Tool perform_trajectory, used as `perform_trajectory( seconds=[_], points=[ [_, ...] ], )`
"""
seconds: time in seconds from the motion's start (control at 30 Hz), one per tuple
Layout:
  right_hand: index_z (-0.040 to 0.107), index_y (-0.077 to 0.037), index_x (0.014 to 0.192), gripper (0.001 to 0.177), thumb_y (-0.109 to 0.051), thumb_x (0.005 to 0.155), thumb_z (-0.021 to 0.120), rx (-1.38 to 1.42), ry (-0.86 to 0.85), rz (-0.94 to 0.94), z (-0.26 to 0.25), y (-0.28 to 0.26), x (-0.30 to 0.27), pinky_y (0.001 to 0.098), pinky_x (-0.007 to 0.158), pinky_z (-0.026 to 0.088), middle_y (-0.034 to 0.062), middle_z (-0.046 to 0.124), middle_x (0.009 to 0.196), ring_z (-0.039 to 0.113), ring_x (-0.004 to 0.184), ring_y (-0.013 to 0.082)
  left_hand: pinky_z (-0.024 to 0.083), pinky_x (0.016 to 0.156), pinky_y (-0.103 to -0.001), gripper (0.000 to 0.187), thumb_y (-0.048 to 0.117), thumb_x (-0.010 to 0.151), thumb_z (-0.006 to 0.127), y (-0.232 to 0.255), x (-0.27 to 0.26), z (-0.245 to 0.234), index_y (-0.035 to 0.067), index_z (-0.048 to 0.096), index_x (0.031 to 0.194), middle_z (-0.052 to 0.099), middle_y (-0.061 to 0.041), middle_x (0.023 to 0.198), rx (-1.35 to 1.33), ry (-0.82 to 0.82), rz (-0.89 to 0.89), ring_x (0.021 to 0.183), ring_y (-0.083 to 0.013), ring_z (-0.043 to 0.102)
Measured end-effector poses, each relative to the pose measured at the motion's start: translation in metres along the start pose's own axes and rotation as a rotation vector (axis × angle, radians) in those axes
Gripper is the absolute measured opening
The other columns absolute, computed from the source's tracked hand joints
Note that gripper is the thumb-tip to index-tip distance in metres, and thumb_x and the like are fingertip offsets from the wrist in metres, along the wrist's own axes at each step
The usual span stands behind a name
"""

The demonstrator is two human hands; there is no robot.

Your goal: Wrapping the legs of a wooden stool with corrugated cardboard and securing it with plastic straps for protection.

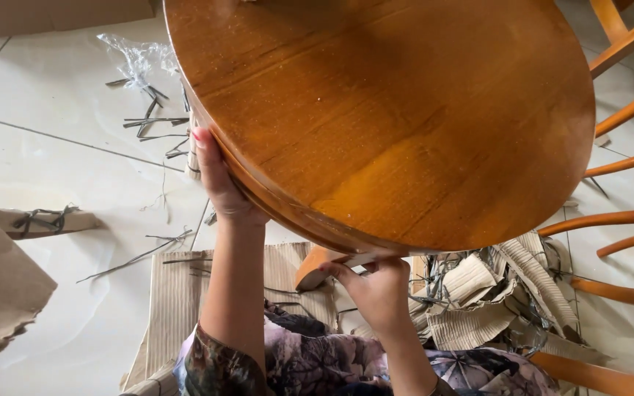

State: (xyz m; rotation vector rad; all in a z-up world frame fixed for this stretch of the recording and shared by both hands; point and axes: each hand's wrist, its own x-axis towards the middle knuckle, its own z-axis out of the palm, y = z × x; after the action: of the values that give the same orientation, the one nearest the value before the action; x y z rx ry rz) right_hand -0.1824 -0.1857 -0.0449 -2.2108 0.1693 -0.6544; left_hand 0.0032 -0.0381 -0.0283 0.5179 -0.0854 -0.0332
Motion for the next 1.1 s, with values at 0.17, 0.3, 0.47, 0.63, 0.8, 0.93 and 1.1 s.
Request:
perform_trajectory(
  seconds=[0.17, 0.3, 0.47, 0.63, 0.8, 0.93, 1.1],
  points=[
    [0.069, -0.001, 0.071, 0.035, -0.025, 0.067, 0.093, 0.005, 0.014, 0.038, -0.004, 0.000, -0.001, 0.0211, 0.039, 0.033, 0.0017, 0.062, 0.052, 0.042, 0.041, 0.0097, 0.049, 0.099, -0.057, 0.085, 0.058, 0.082, 0.061, -0.007, 0.000, 0.003, 0.009, 0.039, 0.148, 0.047, -0.029, 0.149, -0.023, 0.032, -0.057, 0.129, -0.0455, 0.051],
    [0.072, 0.004, 0.085, 0.038, -0.022, 0.067, 0.092, -0.057, -0.002, 0.024, -0.004, 0.005, -0.001, 0.0184, 0.037, 0.042, 0.0086, 0.074, 0.063, 0.058, 0.043, 0.0116, 0.043, 0.095, -0.072, 0.102, 0.064, 0.081, 0.062, -0.012, 0.004, 0.002, 0.004, 0.026, 0.154, 0.028, -0.039, 0.153, 0.004, -0.030, -0.070, 0.131, -0.0616, 0.037],
    [0.072, 0.006, 0.087, 0.046, -0.032, 0.069, 0.089, -0.133, 0.006, 0.025, -0.005, 0.007, -0.003, 0.0195, 0.033, 0.046, 0.0103, 0.075, 0.062, 0.062, 0.040, 0.0137, 0.053, 0.093, -0.042, 0.073, 0.049, 0.091, 0.063, -0.012, -0.005, 0.011, -0.001, 0.049, 0.142, 0.060, -0.025, 0.132, -0.162, -0.093, -0.085, 0.113, -0.0342, 0.061],
    [0.072, 0.007, 0.083, 0.044, -0.031, 0.068, 0.091, -0.171, -0.054, 0.132, -0.008, 0.013, -0.010, 0.0222, 0.039, 0.051, 0.0136, 0.078, 0.066, 0.071, 0.047, 0.0181, 0.050, 0.097, -0.046, 0.082, 0.054, 0.085, 0.061, -0.007, -0.008, 0.023, 0.000, 0.047, 0.144, 0.055, -0.028, 0.139, -0.141, -0.006, -0.148, 0.120, -0.0384, 0.056],
    [0.054, -0.008, 0.131, 0.063, -0.027, 0.077, 0.082, -0.011, -0.364, 0.309, -0.048, 0.032, -0.029, 0.0378, 0.103, 0.061, 0.0162, 0.073, 0.120, 0.074, 0.112, 0.0255, 0.035, 0.105, -0.060, 0.100, 0.068, 0.082, 0.053, -0.014, -0.030, 0.027, 0.011, 0.022, 0.158, 0.022, -0.027, 0.161, 0.076, -0.003, -0.094, 0.141, -0.0501, 0.029],
    [0.039, -0.037, 0.152, 0.064, -0.037, 0.095, 0.066, -0.386, -0.937, 0.781, -0.115, 0.044, -0.034, 0.0409, 0.116, 0.050, 0.0016, 0.052, 0.153, 0.058, 0.134, 0.0194, 0.040, 0.092, -0.032, 0.030, 0.030, 0.103, 0.050, -0.031, -0.091, 0.029, 0.006, 0.052, 0.121, 0.054, -0.007, 0.111, 0.191, 0.139, 0.144, 0.101, -0.0154, 0.050],
    [0.064, -0.019, 0.130, 0.048, -0.030, 0.084, 0.071, -0.308, -0.593, 0.703, -0.170, 0.221, -0.135, 0.0339, 0.079, 0.062, 0.0022, 0.076, 0.117, 0.078, 0.090, 0.0199, 0.039, 0.102, -0.033, 0.030, 0.001, 0.080, 0.050, -0.090, -0.189, 0.033, 0.015, 0.041, 0.105, 0.042, -0.003, 0.109, 0.816, -0.224, 0.645, 0.107, -0.0184, 0.043]
  ],
)
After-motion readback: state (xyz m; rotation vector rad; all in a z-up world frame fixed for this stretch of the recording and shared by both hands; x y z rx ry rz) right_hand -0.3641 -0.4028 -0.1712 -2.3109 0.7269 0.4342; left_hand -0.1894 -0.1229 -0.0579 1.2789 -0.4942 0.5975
